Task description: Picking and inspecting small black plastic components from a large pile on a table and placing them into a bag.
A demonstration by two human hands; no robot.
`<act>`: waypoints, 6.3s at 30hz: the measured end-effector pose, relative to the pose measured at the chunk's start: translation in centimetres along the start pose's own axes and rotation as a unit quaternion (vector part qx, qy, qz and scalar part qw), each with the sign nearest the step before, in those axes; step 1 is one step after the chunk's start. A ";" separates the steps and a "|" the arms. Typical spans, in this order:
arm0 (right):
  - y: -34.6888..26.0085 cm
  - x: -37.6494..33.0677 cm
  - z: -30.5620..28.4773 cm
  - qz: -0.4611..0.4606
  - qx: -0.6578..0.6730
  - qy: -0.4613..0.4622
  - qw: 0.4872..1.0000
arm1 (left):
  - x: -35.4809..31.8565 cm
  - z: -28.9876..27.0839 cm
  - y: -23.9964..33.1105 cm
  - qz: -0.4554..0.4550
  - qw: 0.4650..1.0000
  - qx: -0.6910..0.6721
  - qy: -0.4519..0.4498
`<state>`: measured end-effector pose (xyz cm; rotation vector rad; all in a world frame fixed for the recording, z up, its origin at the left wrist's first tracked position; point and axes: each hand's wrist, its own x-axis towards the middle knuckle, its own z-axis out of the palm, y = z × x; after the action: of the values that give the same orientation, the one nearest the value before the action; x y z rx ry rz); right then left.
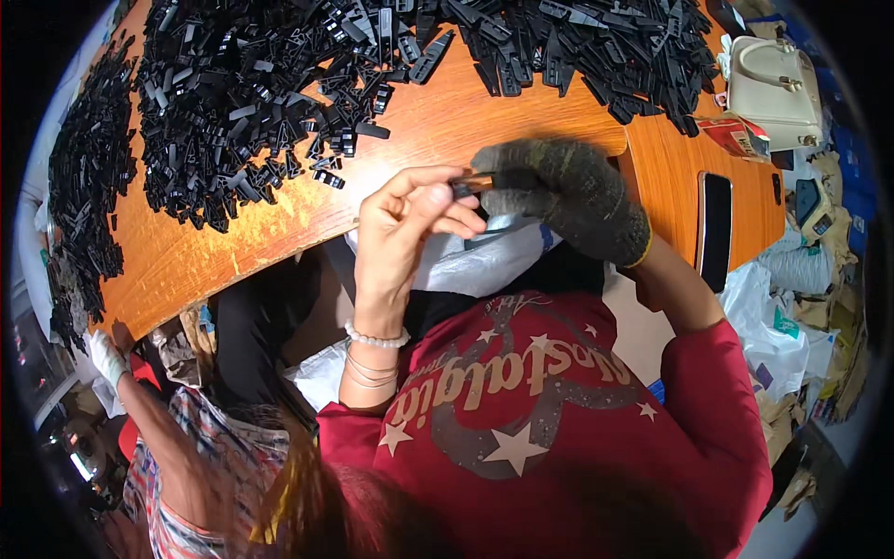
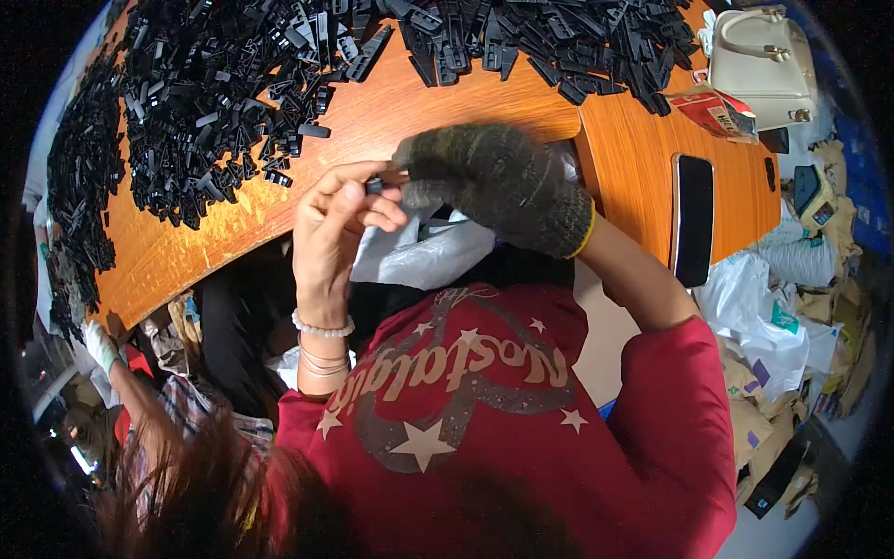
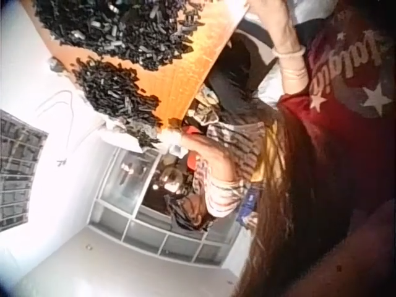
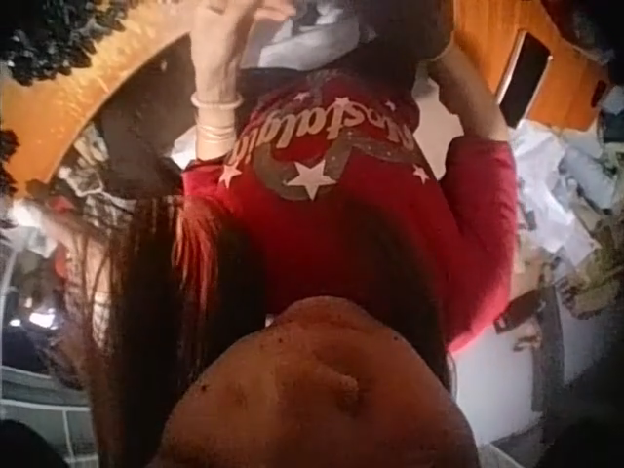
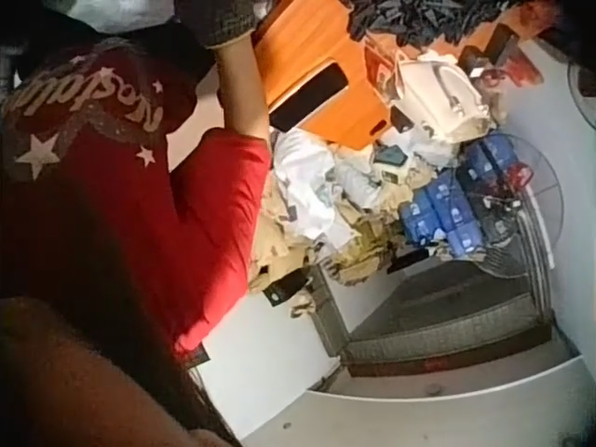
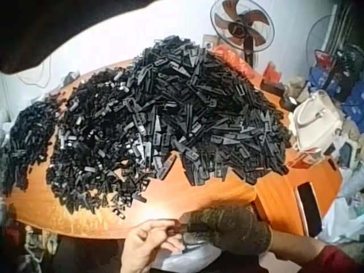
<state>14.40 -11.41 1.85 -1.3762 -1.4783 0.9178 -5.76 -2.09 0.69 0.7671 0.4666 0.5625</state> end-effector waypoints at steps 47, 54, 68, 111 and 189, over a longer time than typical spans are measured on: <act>-1.2 2.3 0.7 0.186 0.123 0.136 0.965 | 5.4 -0.3 1.0 0.298 0.521 0.761 0.249; -1.9 1.5 -0.1 0.225 0.188 0.138 0.946 | 5.5 0.2 0.8 0.310 0.573 0.723 0.230; 0.0 0.9 -0.9 0.056 -0.097 0.148 0.983 | 4.6 2.2 1.0 0.224 0.683 0.692 0.067; -2.7 5.1 -1.6 -0.037 -0.524 -0.131 0.841 | 4.4 -0.2 -0.6 0.270 0.823 0.497 0.045; -1.3 1.8 -0.2 0.050 -0.230 0.079 0.969 | 5.5 0.0 1.7 0.233 0.749 0.620 -0.013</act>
<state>14.16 -9.80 3.37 -1.8289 -1.5674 0.5218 -2.11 2.32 0.98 2.2294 0.6099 0.6695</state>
